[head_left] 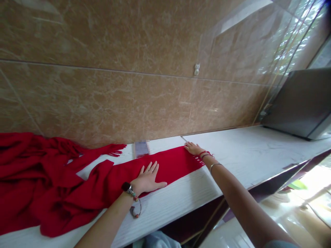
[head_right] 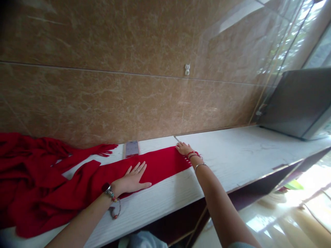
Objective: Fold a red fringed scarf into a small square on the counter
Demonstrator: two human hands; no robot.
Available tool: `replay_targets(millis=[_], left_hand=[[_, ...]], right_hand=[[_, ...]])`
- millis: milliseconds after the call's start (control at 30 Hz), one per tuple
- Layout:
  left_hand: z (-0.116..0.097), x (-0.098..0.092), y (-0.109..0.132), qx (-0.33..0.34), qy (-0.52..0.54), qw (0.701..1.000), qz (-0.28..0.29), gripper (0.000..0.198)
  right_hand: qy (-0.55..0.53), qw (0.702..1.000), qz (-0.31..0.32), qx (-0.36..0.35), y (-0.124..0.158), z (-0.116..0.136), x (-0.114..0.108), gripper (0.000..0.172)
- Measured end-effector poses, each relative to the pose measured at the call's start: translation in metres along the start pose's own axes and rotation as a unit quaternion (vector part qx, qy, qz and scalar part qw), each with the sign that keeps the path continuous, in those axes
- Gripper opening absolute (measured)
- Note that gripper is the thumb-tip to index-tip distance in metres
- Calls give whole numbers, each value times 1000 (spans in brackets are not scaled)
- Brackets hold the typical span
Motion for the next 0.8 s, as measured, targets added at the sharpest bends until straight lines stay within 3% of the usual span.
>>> replay_targets(millis=[100, 167, 233, 367, 467, 567, 800], left_hand=[[-1, -1, 1, -2, 5, 1000, 0, 92], [-2, -1, 2, -2, 9, 1000, 1, 91], [-2, -1, 2, -2, 12, 1000, -1, 91], [1, 0, -1, -6, 13, 1000, -6, 91], [1, 1, -2, -5, 5, 1000, -9, 90], [1, 2, -2, -4, -3, 1000, -3, 90], [1, 2, -3, -6, 0, 1000, 5, 92]], right_hand=[[-11, 998, -13, 56, 4, -26, -8, 45], [-12, 998, -34, 53, 5, -17, -13, 47], [-15, 998, -64, -8, 6, 17, -17, 47], [-33, 977, -80, -194, 16, 113, -12, 49], [-43, 967, -57, -247, 23, 153, -5, 51], [-53, 969, -31, -239, 24, 159, -1, 52], [-50, 976, -16, -210, 13, 139, 7, 51]])
Point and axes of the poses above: each hand's wrist, its own y-axis away from the middle knuckle, its own x-axis out of the palm, z = x × y, the point moved 7 cm from there along -y, towards the middle knuckle, and after that the axes turned 15 degrees about z, right-handed, at the moved point
